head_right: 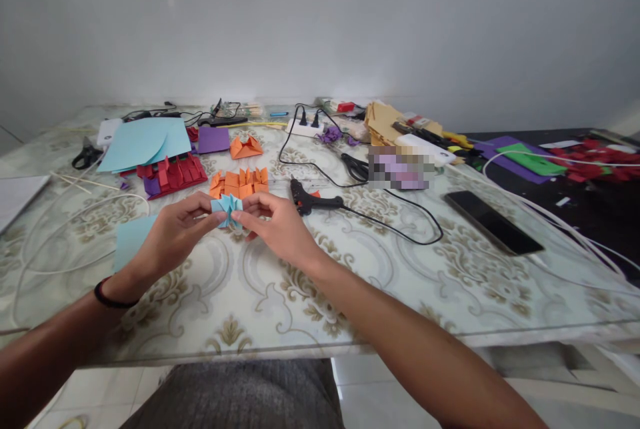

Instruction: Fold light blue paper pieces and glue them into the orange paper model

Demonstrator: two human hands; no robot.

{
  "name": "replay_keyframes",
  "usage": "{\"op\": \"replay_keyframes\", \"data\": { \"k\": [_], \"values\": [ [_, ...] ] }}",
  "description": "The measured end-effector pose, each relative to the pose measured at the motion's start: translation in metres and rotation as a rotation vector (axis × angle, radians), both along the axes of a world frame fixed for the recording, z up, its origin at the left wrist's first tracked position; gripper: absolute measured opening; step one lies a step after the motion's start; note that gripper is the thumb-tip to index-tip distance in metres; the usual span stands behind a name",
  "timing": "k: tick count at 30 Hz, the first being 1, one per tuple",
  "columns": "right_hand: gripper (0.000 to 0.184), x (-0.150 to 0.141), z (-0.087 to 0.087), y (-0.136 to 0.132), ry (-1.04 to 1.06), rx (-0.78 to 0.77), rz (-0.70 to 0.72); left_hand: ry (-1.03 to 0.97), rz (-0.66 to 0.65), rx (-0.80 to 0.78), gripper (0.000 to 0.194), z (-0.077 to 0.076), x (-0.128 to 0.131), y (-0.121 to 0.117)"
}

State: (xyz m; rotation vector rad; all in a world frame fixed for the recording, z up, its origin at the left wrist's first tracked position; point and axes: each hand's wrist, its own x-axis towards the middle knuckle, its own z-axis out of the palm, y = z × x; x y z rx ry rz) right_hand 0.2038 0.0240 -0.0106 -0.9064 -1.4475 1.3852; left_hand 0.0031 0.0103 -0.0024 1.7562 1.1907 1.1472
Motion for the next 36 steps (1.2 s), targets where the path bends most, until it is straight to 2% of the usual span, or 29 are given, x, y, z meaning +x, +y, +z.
{"op": "replay_keyframes", "data": {
  "k": [6, 12, 15, 19, 24, 31, 36],
  "values": [
    [0.027, 0.001, -0.002, 0.000, -0.009, 0.007, 0.041, -0.003, -0.010, 0.019, 0.020, -0.002, 0.001, 0.000],
    [0.032, 0.001, 0.001, 0.001, 0.012, -0.020, 0.036, -0.091, -0.102, -0.122, 0.020, 0.004, 0.002, -0.005],
    [0.034, 0.002, 0.003, 0.001, 0.020, -0.015, 0.026, -0.084, -0.128, -0.108, 0.020, 0.007, 0.000, -0.005],
    [0.040, 0.001, 0.004, 0.000, 0.031, -0.092, 0.063, -0.097, -0.101, -0.088, 0.021, 0.008, 0.001, -0.005],
    [0.042, 0.000, 0.004, -0.001, 0.075, -0.117, 0.047, -0.185, -0.028, -0.080, 0.019, 0.006, 0.002, -0.003],
    [0.040, -0.002, 0.002, -0.001, 0.059, -0.060, 0.030, -0.163, -0.021, -0.067, 0.016, 0.004, 0.001, -0.003],
    [0.042, -0.003, 0.001, 0.000, 0.058, -0.042, 0.034, -0.236, -0.043, -0.076, 0.023, 0.004, 0.003, -0.003]
  ]
}}
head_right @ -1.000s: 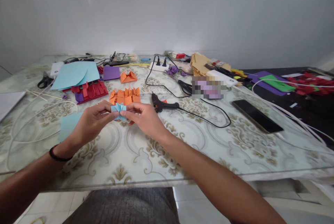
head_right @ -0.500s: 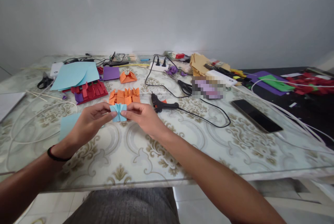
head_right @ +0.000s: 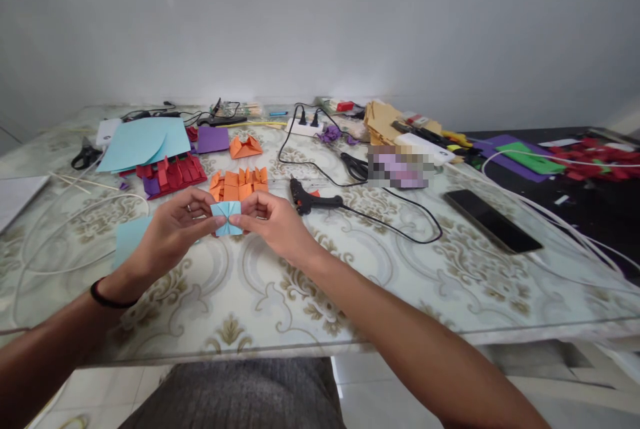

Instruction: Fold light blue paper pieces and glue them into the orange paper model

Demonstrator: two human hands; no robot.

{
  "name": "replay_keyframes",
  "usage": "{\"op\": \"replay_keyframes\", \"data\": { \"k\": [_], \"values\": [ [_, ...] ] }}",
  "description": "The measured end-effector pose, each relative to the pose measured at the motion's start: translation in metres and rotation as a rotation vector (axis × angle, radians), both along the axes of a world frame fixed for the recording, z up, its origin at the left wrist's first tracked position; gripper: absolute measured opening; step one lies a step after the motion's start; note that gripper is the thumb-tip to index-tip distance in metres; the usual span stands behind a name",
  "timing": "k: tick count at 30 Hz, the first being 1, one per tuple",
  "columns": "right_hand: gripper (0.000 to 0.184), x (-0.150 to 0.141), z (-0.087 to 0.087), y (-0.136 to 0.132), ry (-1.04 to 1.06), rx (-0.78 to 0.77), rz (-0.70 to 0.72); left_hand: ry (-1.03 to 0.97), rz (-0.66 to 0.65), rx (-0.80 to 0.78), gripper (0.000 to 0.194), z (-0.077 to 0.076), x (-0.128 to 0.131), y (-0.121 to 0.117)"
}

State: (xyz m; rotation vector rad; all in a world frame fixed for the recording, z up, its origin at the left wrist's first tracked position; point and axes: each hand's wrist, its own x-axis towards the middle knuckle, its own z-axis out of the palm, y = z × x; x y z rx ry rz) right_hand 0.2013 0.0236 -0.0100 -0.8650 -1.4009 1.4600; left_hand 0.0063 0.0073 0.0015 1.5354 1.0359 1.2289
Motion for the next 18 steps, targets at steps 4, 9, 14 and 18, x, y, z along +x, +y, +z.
{"op": "replay_keyframes", "data": {
  "k": [4, 9, 14, 18],
  "values": [
    [0.035, 0.0025, -0.0015, 0.0006, -0.083, 0.091, -0.006, 0.109, 0.047, 0.031, 0.019, -0.0005, -0.0003, 0.0016],
    [0.029, 0.0044, -0.0017, -0.0023, -0.289, 0.240, -0.093, 0.314, 0.082, 0.083, 0.016, -0.0005, -0.0024, 0.0007],
    [0.025, 0.0029, -0.0005, -0.0064, -0.404, 0.323, -0.160, 0.438, 0.106, 0.083, 0.015, -0.0011, -0.0027, -0.0024],
    [0.023, 0.0026, 0.0017, -0.0081, -0.450, 0.351, -0.209, 0.493, 0.141, 0.114, 0.015, -0.0016, -0.0023, -0.0025]
  ]
}}
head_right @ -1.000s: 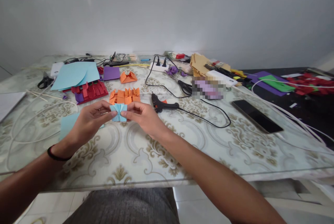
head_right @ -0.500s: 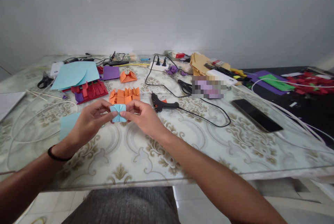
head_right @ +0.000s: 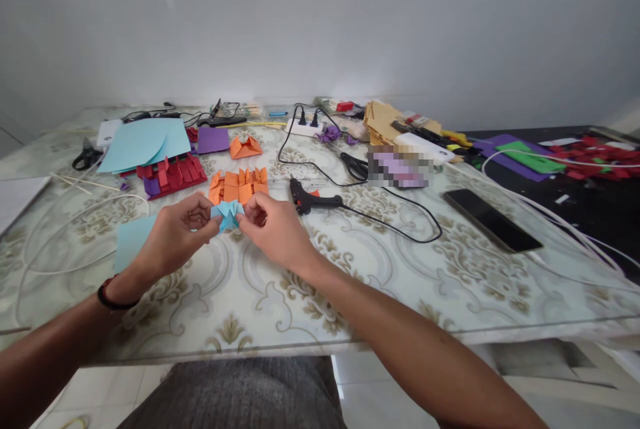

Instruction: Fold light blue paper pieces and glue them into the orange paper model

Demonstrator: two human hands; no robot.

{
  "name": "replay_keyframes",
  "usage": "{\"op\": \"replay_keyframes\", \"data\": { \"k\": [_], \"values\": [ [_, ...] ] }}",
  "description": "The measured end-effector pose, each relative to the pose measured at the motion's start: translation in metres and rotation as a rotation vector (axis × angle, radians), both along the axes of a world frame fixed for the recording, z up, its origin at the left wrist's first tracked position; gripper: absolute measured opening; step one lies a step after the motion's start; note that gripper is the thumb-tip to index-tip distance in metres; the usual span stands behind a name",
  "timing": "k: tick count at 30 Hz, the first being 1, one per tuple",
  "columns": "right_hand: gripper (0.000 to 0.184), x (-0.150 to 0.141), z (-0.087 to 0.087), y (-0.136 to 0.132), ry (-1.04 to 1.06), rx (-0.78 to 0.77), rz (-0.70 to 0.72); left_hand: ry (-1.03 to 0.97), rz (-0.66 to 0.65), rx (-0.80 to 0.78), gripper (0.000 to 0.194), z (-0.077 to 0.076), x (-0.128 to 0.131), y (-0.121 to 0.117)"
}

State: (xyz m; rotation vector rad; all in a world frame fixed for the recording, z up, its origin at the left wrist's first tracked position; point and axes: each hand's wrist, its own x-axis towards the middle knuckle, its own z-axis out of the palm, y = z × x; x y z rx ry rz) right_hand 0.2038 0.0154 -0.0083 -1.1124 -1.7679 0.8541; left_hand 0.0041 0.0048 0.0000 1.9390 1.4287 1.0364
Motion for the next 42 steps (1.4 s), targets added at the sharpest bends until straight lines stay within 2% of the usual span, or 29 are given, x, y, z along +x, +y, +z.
{"op": "replay_keyframes", "data": {
  "k": [11, 17, 23, 29, 35, 42],
  "values": [
    [0.023, -0.0026, 0.0012, -0.0024, -0.195, 0.121, -0.096, 0.144, 0.074, 0.116, 0.013, 0.0036, 0.0031, -0.0029],
    [0.025, -0.0032, -0.0004, -0.0016, -0.259, 0.119, -0.122, 0.115, 0.070, 0.103, 0.012, 0.0011, 0.0040, -0.0020],
    [0.027, -0.0045, -0.0007, -0.0019, -0.263, 0.113, -0.120, 0.145, 0.067, 0.106, 0.029, 0.0008, 0.0045, -0.0013],
    [0.026, -0.0052, -0.0015, -0.0028, -0.253, 0.087, -0.142, 0.191, 0.051, 0.116, 0.028, 0.0014, 0.0036, -0.0027],
    [0.025, -0.0051, 0.0000, -0.0034, -0.229, 0.050, -0.099, 0.237, 0.024, 0.121, 0.034, 0.0008, 0.0028, -0.0029],
    [0.021, -0.0058, -0.0002, -0.0055, -0.237, 0.069, -0.010, 0.321, 0.021, 0.144, 0.023, -0.0036, 0.0023, -0.0010]
  ]
}}
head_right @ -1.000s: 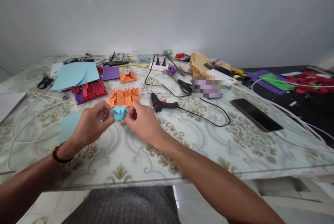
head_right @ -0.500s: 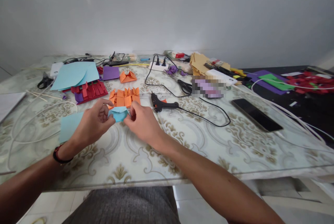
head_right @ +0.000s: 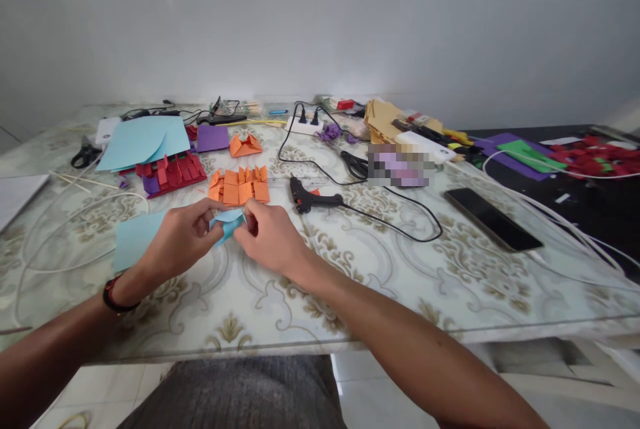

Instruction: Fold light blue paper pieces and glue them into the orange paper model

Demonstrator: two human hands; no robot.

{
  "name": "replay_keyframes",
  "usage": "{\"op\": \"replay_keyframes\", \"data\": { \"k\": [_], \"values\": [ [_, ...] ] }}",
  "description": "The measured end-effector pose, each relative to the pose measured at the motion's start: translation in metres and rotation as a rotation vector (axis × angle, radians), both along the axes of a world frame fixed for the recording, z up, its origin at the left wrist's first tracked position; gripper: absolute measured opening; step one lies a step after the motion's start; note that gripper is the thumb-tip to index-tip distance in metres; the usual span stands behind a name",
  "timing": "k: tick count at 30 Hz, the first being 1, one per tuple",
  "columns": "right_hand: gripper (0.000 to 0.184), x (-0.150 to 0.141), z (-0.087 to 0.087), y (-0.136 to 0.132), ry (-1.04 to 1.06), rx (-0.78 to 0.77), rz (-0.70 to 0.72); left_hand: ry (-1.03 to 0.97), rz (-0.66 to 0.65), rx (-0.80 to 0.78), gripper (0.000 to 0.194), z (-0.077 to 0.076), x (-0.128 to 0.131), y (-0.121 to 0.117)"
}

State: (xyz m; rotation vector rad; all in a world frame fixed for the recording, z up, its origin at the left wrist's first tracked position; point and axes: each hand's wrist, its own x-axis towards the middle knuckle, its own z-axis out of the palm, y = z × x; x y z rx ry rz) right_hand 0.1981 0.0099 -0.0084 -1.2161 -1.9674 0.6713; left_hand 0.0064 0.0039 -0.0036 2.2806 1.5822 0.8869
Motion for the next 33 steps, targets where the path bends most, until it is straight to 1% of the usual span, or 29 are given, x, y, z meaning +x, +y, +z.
{"op": "replay_keyframes", "data": {
  "k": [2, 4, 8, 14, 20, 26, 28, 30, 31, 33],
  "values": [
    [0.023, -0.0005, -0.0008, -0.0003, -0.008, 0.016, 0.021, 0.031, -0.002, 0.050, 0.021, -0.0020, -0.0007, 0.0010],
    [0.023, -0.0010, -0.0014, -0.0003, -0.016, 0.032, 0.026, 0.040, -0.040, 0.111, 0.021, -0.0041, -0.0015, 0.0018],
    [0.022, -0.0009, -0.0016, -0.0002, -0.009, 0.027, 0.031, -0.018, -0.130, 0.202, 0.018, -0.0074, -0.0029, 0.0022],
    [0.021, 0.0001, 0.0007, -0.0021, 0.034, 0.022, 0.056, 0.000, -0.158, 0.280, 0.014, -0.0081, -0.0026, 0.0022],
    [0.020, 0.0000, 0.0029, -0.0029, 0.050, 0.017, 0.082, -0.003, -0.150, 0.294, 0.010, -0.0062, -0.0017, 0.0014],
    [0.021, 0.0005, 0.0020, -0.0034, 0.048, 0.019, 0.076, -0.053, -0.161, 0.309, 0.010, -0.0024, -0.0021, -0.0001],
    [0.018, 0.0011, 0.0015, -0.0032, 0.063, 0.012, 0.086, -0.071, -0.155, 0.294, 0.009, -0.0021, -0.0022, 0.0005],
    [0.010, 0.0017, 0.0011, -0.0029, 0.091, -0.002, 0.097, -0.090, -0.149, 0.268, 0.009, -0.0024, -0.0022, 0.0012],
    [0.010, 0.0020, 0.0010, -0.0027, 0.100, -0.005, 0.099, -0.097, -0.150, 0.253, 0.009, -0.0027, -0.0022, 0.0014],
    [0.016, 0.0023, 0.0008, -0.0025, 0.091, 0.002, 0.093, -0.106, -0.160, 0.221, 0.010, -0.0032, -0.0022, 0.0015]
  ]
}}
